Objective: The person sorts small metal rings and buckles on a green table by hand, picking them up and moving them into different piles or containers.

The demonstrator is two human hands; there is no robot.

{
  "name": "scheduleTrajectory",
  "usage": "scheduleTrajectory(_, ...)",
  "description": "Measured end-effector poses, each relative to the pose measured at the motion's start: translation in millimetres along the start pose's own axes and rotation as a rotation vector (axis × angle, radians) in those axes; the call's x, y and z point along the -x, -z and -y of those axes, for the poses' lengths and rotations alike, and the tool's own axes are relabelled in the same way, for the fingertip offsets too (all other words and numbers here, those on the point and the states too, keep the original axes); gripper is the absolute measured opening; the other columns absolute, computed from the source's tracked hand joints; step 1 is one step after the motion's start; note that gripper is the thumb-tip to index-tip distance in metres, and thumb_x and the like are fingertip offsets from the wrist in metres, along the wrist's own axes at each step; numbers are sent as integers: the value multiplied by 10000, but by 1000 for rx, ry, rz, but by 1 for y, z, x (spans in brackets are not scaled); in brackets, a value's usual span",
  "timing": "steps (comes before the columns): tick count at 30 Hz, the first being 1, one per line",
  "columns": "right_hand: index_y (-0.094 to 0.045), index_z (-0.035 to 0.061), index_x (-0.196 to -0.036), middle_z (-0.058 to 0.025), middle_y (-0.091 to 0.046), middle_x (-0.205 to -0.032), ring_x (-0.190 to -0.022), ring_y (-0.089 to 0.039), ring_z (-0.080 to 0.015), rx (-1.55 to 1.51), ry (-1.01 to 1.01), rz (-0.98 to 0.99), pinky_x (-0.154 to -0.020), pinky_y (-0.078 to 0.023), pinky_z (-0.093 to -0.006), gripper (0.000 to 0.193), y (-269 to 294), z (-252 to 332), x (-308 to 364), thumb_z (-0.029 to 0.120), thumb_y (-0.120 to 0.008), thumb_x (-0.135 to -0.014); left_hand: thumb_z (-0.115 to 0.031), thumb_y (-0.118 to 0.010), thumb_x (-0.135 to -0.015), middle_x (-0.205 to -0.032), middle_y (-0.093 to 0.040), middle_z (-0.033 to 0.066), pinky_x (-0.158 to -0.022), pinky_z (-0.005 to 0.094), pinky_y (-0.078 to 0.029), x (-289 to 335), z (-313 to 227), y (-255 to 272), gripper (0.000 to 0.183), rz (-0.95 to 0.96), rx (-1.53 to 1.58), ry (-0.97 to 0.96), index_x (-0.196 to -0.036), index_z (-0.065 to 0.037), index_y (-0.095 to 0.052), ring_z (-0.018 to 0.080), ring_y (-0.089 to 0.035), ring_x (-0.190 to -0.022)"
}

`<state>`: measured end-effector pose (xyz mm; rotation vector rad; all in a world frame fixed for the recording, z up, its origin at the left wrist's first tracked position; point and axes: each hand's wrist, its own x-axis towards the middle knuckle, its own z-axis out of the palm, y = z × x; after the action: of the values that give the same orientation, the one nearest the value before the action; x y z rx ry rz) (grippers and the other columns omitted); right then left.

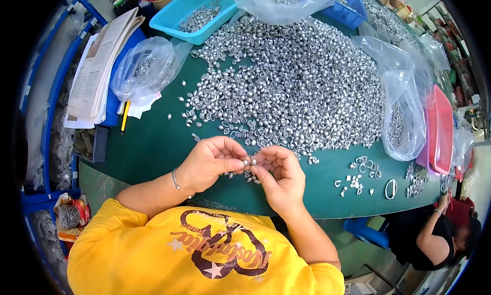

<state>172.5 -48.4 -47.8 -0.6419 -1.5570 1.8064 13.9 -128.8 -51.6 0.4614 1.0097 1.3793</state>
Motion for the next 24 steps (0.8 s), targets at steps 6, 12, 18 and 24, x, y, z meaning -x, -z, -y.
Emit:
scheduleTrajectory(6,-481,-25,-1061,-90,-580,-930,-855,-585,-151,-55,10,-7,-756,-492,-253,330,2,-1,-1,-130,-577,-764,28,-615,-785,-896,-627,106,-686,237,-493,-1,1,-2,165,20,40,-37,-944,11,-578,167,-626,-818)
scheduleTrajectory(12,-524,-15,-1041,-127,-597,-907,-745,-591,-162,-475,-216,-38,-655,-509,-262,181,17,-3,2,-6,-507,-861,15,-557,-830,-944,-618,120,-760,269,-511,3,-7,2,170,-3,254,24,-999,23,-575,190,-625,-853)
scheduleTrajectory(18,-530,-28,-1043,-142,-613,-888,-723,-602,-170,-626,-381,-22,-604,-519,-253,187,25,-2,0,40,-523,-869,-23,-532,-860,-1003,-609,134,-744,244,-524,5,-17,12,157,-25,290,10,-1007,25,-561,195,-623,-887)
scheduleTrajectory(24,-548,-26,-1023,-171,-621,-898,-722,-616,-180,-666,-399,-10,-597,-531,-257,166,23,-5,-1,30,-515,-871,-30,-522,-866,-1003,-604,172,-769,261,-530,3,-14,9,154,-37,332,88,-1001,37,-555,229,-621,-915)
